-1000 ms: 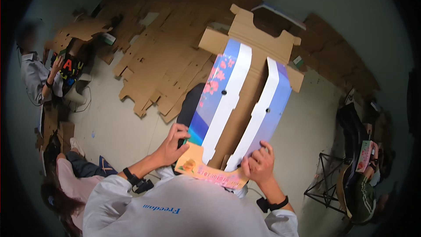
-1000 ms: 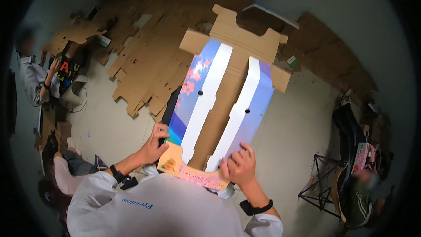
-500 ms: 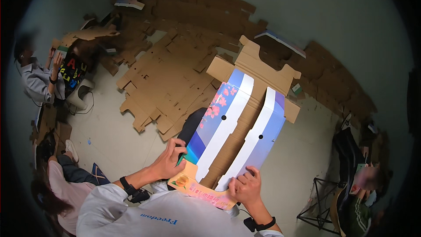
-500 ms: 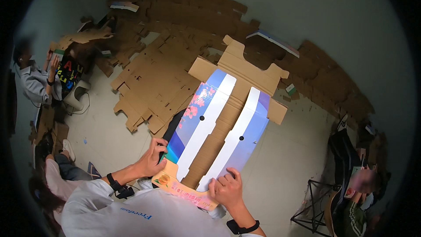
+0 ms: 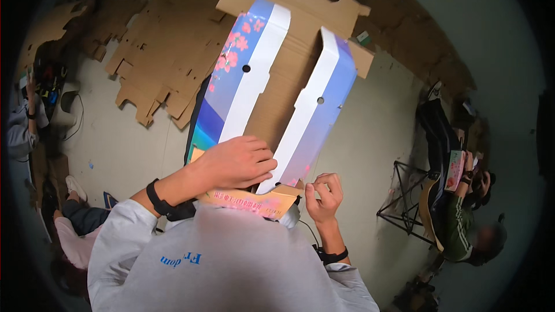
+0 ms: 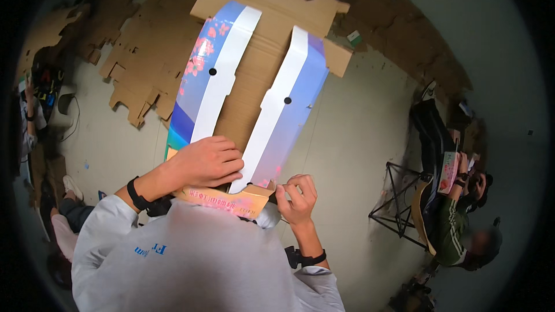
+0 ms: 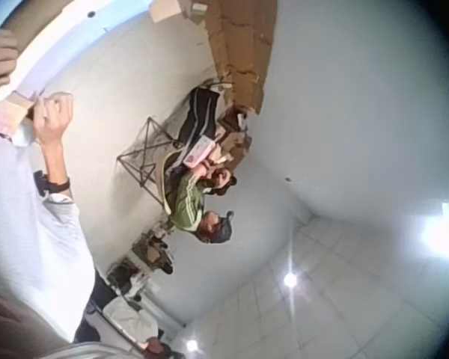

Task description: Fold and assemble fruit-themed cardboard boxes from flat sheets.

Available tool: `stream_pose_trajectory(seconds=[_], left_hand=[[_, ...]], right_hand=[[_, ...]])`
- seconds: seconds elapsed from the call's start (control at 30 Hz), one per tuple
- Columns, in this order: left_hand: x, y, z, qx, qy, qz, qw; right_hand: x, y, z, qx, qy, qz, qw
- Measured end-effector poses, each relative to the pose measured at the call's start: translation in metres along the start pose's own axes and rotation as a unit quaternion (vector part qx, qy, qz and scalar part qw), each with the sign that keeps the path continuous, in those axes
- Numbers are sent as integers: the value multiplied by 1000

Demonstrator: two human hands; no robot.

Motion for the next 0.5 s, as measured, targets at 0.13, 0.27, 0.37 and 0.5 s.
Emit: stream_pose_trajectory(seconds=[0.13,0.27,0.37,0.5], left_hand=[[-4,-2,0,-9,24,4,1000],[-2,0,3,-23,38,3,999],[-1,-2,3,-74,33,-15,997],[-3,-6,4,-91,30,-19,995]], right_hand=[[-15,-3,2,62,-41,130,989],[-17,-13,3,94,-49,119,987],[-23,-5,4,129,-57,162,977],[-34,10,18,212,-53,190,957]])
Point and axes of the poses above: each hand's wrist, its own x-axis towards the middle knuckle, its own z-axis out of the palm, y = z × x, the point moved 5 cm from there along x, towards the middle knuckle, and after that the axes turned 1 degree about x, right-handed, at the moved point
